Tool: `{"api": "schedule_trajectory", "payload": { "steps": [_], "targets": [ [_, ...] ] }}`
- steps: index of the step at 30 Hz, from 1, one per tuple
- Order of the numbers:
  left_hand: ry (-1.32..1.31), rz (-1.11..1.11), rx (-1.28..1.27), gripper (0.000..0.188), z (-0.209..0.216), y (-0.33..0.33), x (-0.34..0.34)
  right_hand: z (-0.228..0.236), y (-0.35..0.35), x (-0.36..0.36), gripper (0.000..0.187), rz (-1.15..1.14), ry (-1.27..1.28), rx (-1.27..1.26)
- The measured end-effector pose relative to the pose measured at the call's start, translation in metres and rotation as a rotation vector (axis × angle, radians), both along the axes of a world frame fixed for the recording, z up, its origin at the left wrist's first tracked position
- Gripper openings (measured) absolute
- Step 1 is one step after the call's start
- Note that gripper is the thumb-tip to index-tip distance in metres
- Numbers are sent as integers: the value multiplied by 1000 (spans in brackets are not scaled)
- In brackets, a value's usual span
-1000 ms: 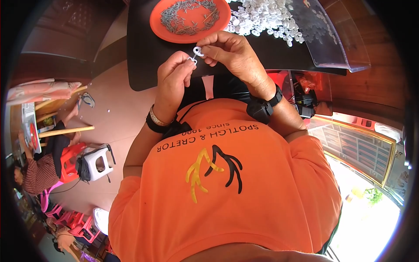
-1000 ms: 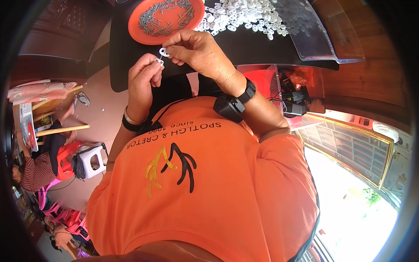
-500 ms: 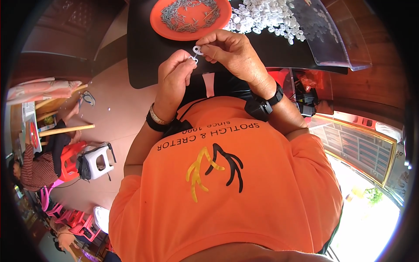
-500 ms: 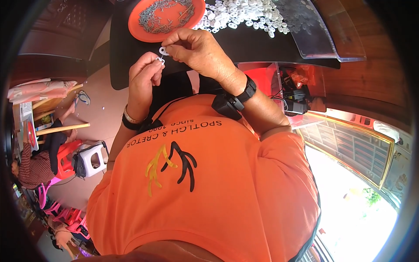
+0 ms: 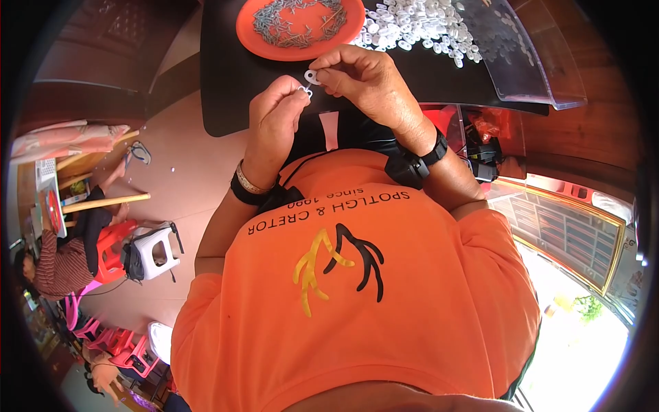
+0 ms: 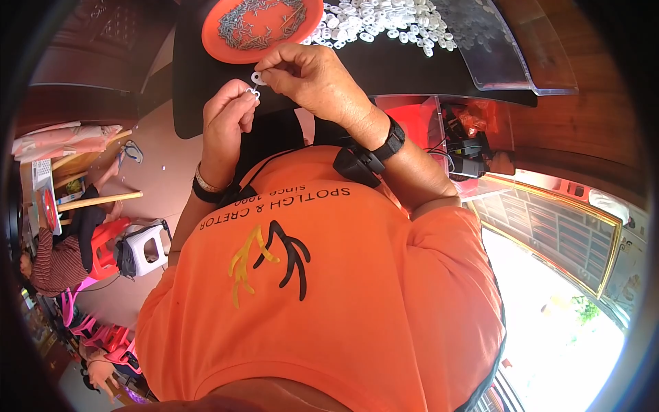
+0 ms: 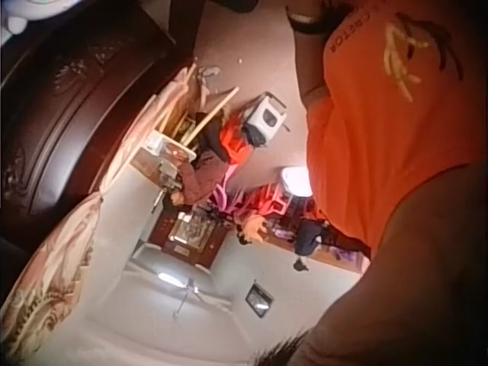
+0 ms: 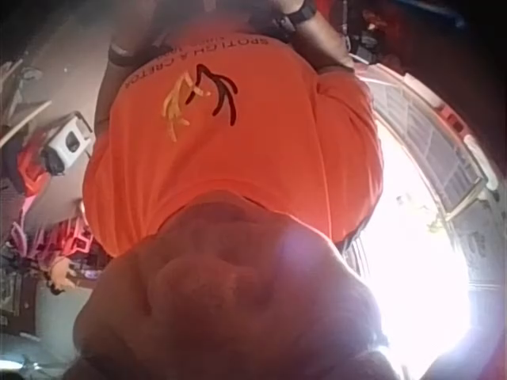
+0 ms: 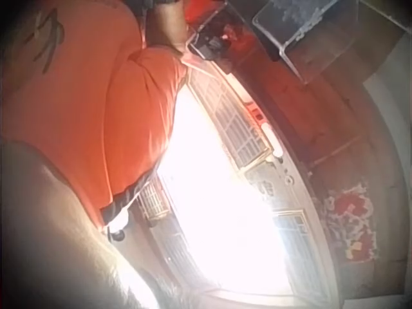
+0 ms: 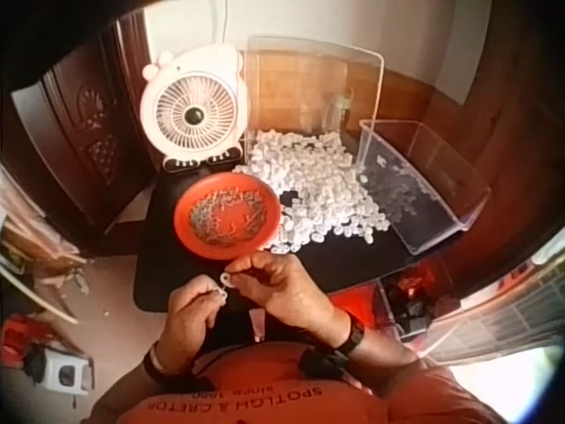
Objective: Assembling small white plastic components with metal rings by hand.
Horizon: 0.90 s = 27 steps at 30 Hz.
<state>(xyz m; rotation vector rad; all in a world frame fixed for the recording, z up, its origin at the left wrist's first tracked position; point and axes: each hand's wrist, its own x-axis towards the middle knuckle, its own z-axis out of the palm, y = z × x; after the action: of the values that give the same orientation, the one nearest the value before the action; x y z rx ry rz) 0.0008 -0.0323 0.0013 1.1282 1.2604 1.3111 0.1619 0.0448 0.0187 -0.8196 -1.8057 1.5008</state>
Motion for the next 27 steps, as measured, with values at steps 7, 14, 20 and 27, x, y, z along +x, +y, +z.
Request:
{"api": "schedule_trajectory", "payload": {
  "steps": [7,14,20,27],
  "targets": [
    [-9,-5,-4,17,1,-1,0,-2,5,1,12,43,114,-252],
    [-55,-13,-44,17,0,-1,-1,-2,3,0,12,47,118,-261],
    [-59,-1,-39,18,-1,-1,0,-3,-3,-3,13,39,37,-118],
    [-92,37,-20,20,1,0,2,-4,-10,-5,16,11,6,18]
  ]
}}
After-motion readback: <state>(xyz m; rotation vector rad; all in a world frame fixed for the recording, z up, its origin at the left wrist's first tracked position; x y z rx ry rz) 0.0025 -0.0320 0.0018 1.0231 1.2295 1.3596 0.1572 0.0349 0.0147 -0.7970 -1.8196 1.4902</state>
